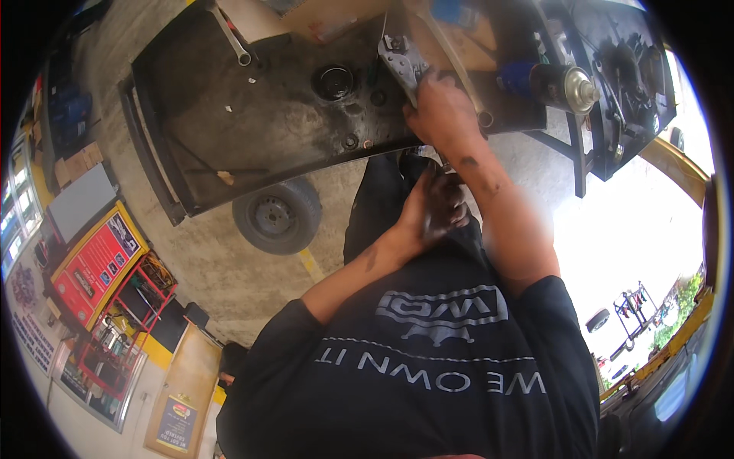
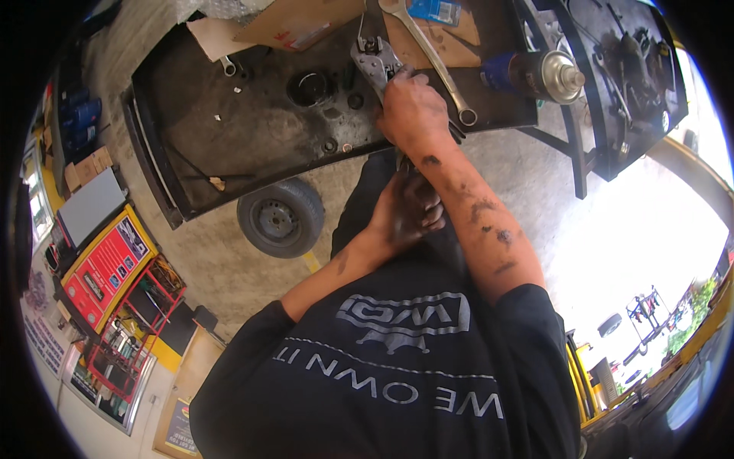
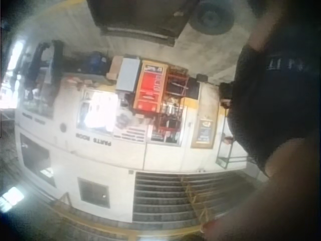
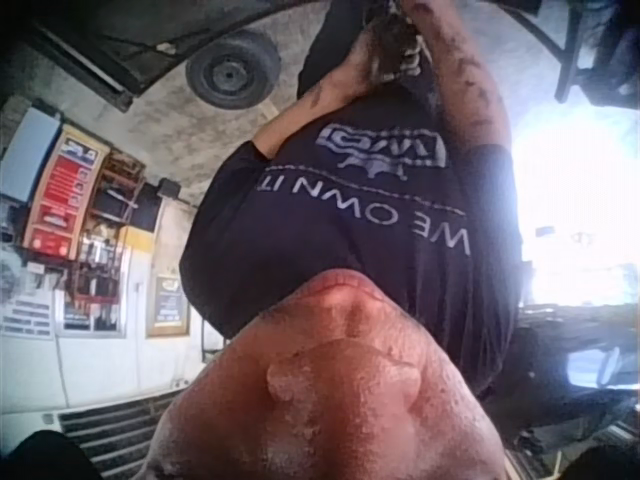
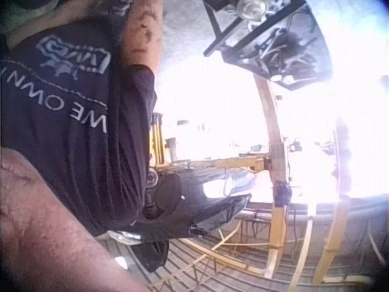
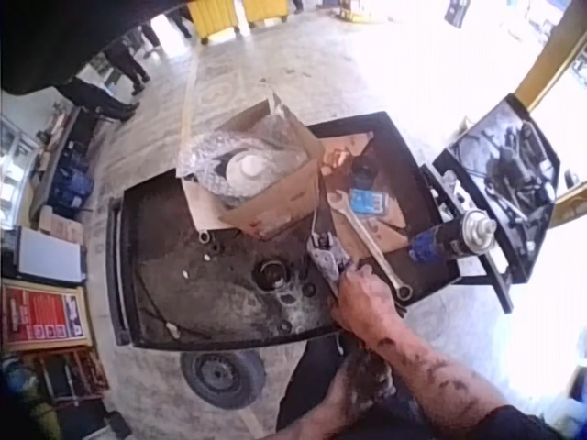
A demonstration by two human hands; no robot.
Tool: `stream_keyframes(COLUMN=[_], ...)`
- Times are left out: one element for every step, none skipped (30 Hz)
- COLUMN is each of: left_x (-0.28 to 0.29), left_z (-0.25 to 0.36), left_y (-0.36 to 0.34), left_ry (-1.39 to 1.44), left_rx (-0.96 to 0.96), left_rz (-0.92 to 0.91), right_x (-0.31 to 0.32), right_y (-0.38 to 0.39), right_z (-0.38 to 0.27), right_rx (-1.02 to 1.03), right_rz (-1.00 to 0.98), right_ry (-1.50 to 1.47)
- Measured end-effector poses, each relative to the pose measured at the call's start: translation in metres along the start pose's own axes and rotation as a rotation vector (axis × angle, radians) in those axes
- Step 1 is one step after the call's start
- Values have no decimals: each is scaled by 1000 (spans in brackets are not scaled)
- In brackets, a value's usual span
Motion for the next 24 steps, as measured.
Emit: stream_keyframes(left_x=[18, 34, 42, 39, 34, 22, 16, 8, -14, -38, -46, -50, -53, -57, -60, -62, -63, -63, -62, -62, -63, -64, -65, -65], left_z=[11, 22, 40, 60, 77, 96, 118, 138, 148, 156, 164, 170, 174, 178, 179, 179, 176, 174, 173, 171, 170, 170, 170, 169], left_y=[-2, -4, -2, 5, 9, 14, 5, -6, -6, -2, -9, -21, -30, -33, -36, -39, -41, -42, -42, -44, -44, -43, -43, -43], left_ry=[-237, -474, -557, -637, -699, -757, -884, -1011, -1177, -1342, -1344, -1472, -1601, -1601, -1585, -1568, -1574, -1521, -1467, -1474, -1457, -1440, -1444, -1418], left_rx=[-140, -280, -438, -594, -688, -786, -939, -1092, -1124, -1157, -1168, -1110, -1043, -1056, -1064, -1072, -1076, -1107, -1137, -1138, -1162, -1185, -1185, -1163], left_rz=[41, 81, 137, 191, 224, 261, 238, 211, 268, 330, 326, 399, 468, 467, 475, 484, 478, 501, 523, 519, 530, 541, 538, 533], right_x=[0, 1, 4, 4, 3, 3, 2, 0, -4, -7, -10, -10, -5, -2, 1, 2, 1, 1, 0, 1, 3, 3, 5, 5], right_y=[1, 1, 1, 1, 1, 1, 1, -1, -2, -2, -2, -3, -3, -2, 0, 1, 2, 4, 6, 9, 12, 13, 14, 16], right_z=[1, 2, 1, 2, 3, 3, 3, 3, 5, 7, 10, 8, 6, 5, 6, 5, 7, 8, 7, 7, 7, 8, 8, 8], right_rx=[-1, 20, 41, 37, 36, 41, 45, 76, 104, 107, 111, 122, 127, 104, 72, 67, 31, -6, -11, -40, -67, -71, -59, -48], right_rz=[5, 57, 111, 118, 116, 112, 119, 129, 138, 149, 169, 187, 198, 182, 164, 172, 196, 217, 221, 265, 307, 309, 321, 332], right_ry=[1, 4, 4, 5, 30, 53, 52, 47, 41, 39, 22, 5, 4, 11, 18, 17, 73, 127, 124, 190, 256, 255, 283, 310])
Point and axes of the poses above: each hand's wrist, its own y-axis away from the middle knuckle, its own x-axis out of the back of the hand, z = x × y, the point moved 6 cm from there along -y, towards the middle knuckle, and after that the axes turned 7 degrees about z, right-handed, at the moved point
